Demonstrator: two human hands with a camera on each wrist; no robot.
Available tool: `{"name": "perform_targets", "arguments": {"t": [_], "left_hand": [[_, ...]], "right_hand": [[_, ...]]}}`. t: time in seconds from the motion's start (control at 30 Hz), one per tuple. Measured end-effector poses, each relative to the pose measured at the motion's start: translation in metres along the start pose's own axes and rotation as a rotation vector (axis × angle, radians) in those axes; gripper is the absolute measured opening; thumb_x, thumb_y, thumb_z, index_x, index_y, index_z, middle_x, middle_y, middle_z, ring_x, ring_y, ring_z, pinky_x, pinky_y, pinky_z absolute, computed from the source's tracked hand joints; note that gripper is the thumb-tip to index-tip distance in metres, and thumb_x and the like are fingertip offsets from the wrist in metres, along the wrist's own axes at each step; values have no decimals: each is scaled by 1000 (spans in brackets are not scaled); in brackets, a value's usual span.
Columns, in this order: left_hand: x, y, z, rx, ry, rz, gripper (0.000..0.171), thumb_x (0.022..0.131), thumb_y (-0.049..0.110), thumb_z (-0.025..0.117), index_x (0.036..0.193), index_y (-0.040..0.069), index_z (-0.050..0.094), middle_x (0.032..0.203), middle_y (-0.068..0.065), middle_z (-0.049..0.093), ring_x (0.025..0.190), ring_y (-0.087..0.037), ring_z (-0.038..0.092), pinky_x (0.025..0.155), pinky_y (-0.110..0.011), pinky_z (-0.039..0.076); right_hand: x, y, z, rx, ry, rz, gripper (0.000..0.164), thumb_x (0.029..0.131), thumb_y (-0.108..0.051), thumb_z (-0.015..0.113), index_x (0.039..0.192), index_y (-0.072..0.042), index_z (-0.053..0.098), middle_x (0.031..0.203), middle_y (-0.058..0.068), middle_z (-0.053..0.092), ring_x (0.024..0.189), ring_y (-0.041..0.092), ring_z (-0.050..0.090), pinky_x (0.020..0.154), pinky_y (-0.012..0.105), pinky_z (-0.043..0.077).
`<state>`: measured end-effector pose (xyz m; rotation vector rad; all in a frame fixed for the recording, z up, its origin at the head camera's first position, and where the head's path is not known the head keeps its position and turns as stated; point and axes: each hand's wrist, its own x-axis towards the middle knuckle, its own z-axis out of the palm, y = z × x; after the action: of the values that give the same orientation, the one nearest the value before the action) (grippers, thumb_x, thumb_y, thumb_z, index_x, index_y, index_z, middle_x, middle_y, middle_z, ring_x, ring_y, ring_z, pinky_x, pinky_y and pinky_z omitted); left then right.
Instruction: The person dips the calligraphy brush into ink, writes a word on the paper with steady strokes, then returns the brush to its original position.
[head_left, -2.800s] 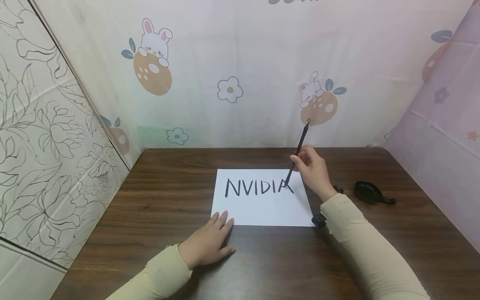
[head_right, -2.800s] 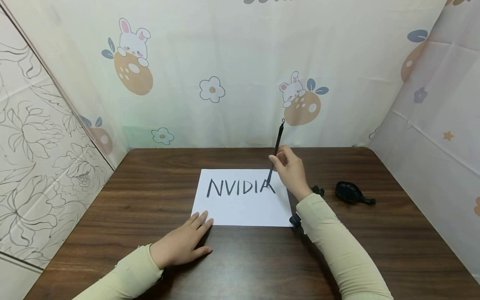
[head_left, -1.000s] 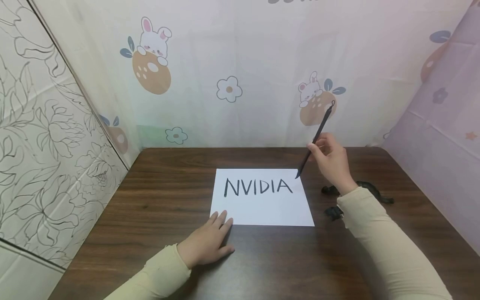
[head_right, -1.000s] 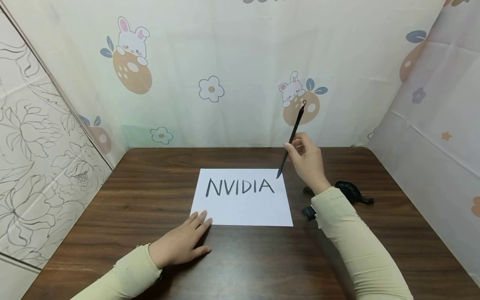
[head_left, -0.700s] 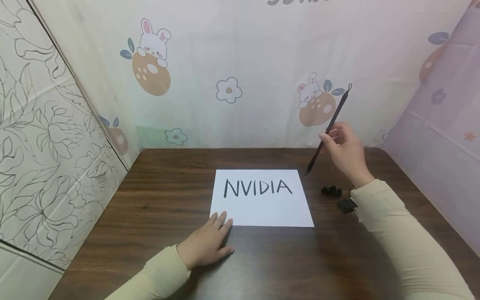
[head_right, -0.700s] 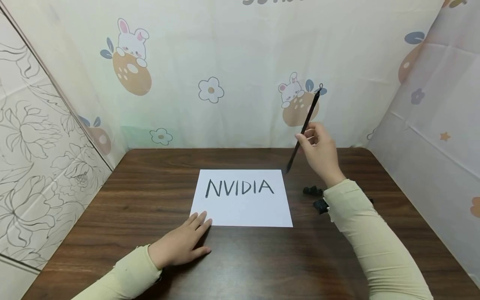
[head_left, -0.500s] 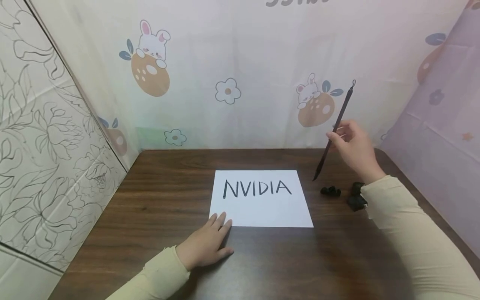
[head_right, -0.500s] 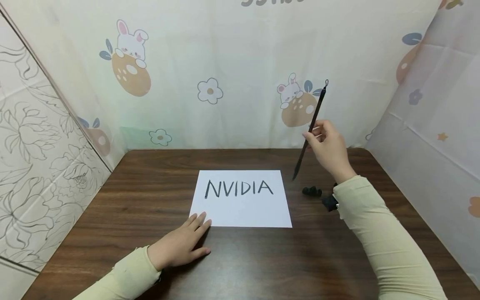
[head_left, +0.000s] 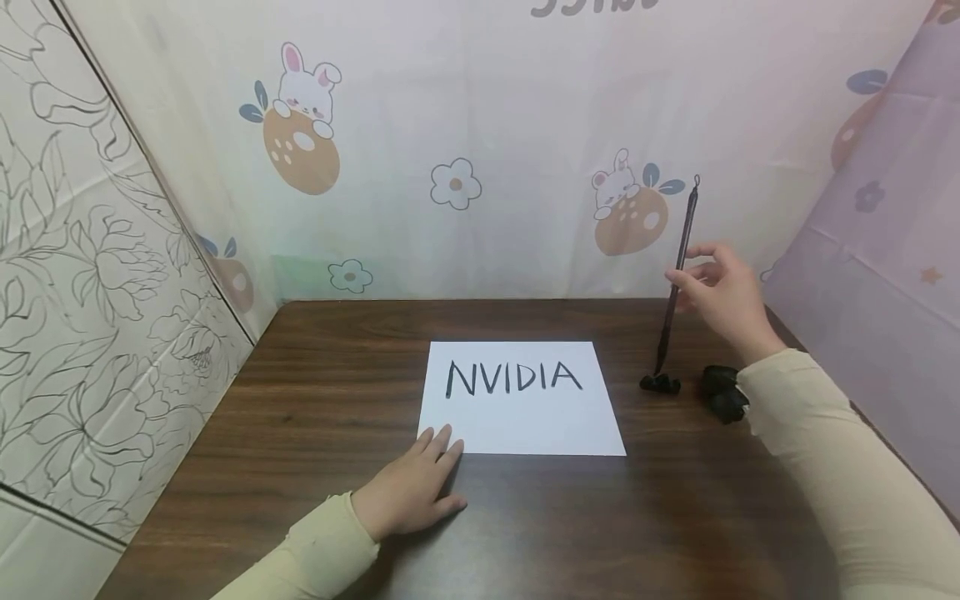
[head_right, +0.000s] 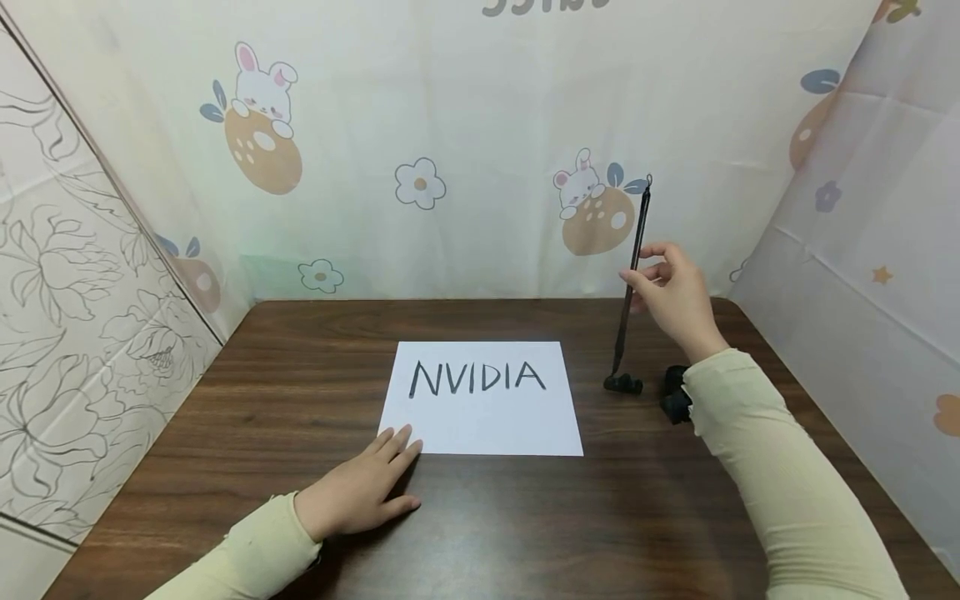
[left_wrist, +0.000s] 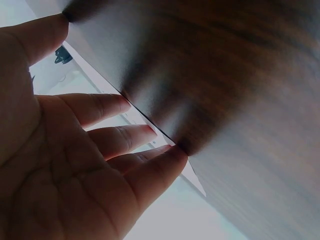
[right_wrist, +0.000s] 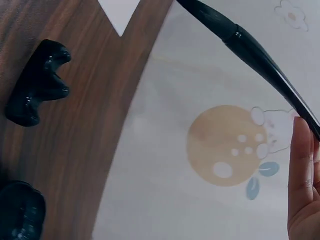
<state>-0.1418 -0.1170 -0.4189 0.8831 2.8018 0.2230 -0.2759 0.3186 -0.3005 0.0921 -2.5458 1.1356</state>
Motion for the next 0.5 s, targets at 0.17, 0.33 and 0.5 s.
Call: {"name": "perform_targets", "arguments": {"t": [0.17, 0.33, 0.5], "left_hand": [[0, -1, 1, -1, -6, -4, 73, 93, 50, 59, 147, 4, 42, 156, -23, 34, 143, -44, 34, 113, -51, 38], [0, -1, 1, -4, -10, -6, 74, 93, 50, 59, 148, 4, 42, 156, -22, 33, 143, -43, 33, 113, -51, 37], [-2, -1, -1, -1, -5, 3, 73, 93, 50, 59, 147, 4, 42, 156, -23, 33, 143, -44, 34, 113, -51, 37]], "right_hand": [[1, 11, 4, -34, -48, 38, 53, 94, -42, 62, 133, -10, 46, 77, -17, 67, 59, 10, 68, 60, 17, 49], [2, 23, 12, -77, -115, 65, 58, 96, -46, 58, 138, -8, 46, 90, 12, 71, 64, 17, 69, 62, 23, 50], [3, 35, 19, -71, -206, 104, 55, 97, -42, 58, 136, -6, 46, 86, 16, 69, 63, 18, 67, 63, 31, 55]]}}
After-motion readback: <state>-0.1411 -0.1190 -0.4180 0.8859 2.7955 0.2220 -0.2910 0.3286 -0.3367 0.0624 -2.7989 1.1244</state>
